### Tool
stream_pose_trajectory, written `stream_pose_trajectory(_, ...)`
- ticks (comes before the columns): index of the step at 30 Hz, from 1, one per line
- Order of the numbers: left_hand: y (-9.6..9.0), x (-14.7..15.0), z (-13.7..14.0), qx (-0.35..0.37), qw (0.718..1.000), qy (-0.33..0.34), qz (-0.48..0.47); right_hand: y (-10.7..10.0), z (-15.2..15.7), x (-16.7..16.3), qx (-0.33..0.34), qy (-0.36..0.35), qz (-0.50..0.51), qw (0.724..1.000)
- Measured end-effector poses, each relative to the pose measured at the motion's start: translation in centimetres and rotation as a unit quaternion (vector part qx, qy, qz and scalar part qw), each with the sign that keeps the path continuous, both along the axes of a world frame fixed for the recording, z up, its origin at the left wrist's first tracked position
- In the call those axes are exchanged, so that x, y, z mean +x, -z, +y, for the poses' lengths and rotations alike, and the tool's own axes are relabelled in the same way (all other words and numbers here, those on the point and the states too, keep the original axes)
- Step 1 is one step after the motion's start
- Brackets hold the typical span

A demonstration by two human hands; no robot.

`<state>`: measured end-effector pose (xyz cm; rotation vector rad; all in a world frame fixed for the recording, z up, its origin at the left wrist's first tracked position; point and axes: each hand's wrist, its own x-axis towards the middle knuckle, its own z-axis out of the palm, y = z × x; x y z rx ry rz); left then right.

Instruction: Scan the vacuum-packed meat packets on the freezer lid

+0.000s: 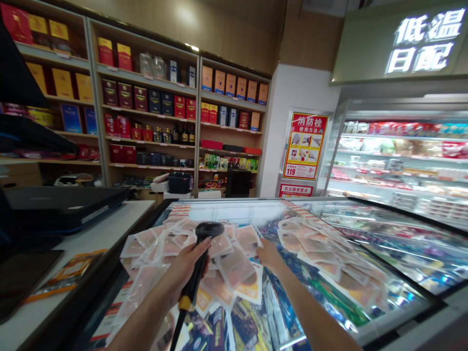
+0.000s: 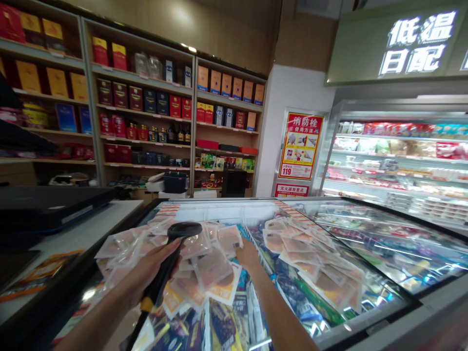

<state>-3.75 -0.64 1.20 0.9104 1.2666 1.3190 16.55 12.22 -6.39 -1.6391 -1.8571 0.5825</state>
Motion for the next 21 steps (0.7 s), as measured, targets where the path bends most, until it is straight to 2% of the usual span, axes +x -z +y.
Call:
stream_pose_trajectory(4,0.7,0.4,0.5,0.002,1.000,-0.002,-0.015,0.0,0.1,-0.9,0.030,-0.004,-0.137,0.990)
stream_pose_trajectory(8,1.2,0.8,0.6,0.007,1.000,0.013,-0.012,-0.5,-0.6,-1.2,0.020,0.021,-0.170,0.985)
stream_pose_trajectory(11,1.4,1.3,0.4,0.020,0.999,0.038,0.002,-1.0,-1.9,0.1,0.055,0.048,-0.154,0.985)
stream_pose_trajectory(13,1.5,1.7,0.2,0.019,0.998,0.058,0.002,-1.3,-3.7,1.9,0.086,0.045,-0.100,0.990)
stream_pose_trajectory(15,1.6,2.4,-0.2,0.013,0.997,0.078,-0.002,-1.8,-6.7,4.5,0.081,0.020,-0.009,0.996)
stream_pose_trajectory(18,2.0,3.6,-1.0,0.005,0.994,0.113,0.000,-2.0,-12.8,9.3,-0.011,-0.052,0.151,0.987)
stream_pose_trajectory(20,2.4,4.6,-1.5,-0.006,0.988,0.153,0.007,-1.1,-17.0,12.6,-0.105,-0.102,0.243,0.959)
stream_pose_trajectory(21,2.6,5.2,-1.7,-0.013,0.984,0.179,0.014,0.1,-18.9,14.2,-0.157,-0.121,0.276,0.941)
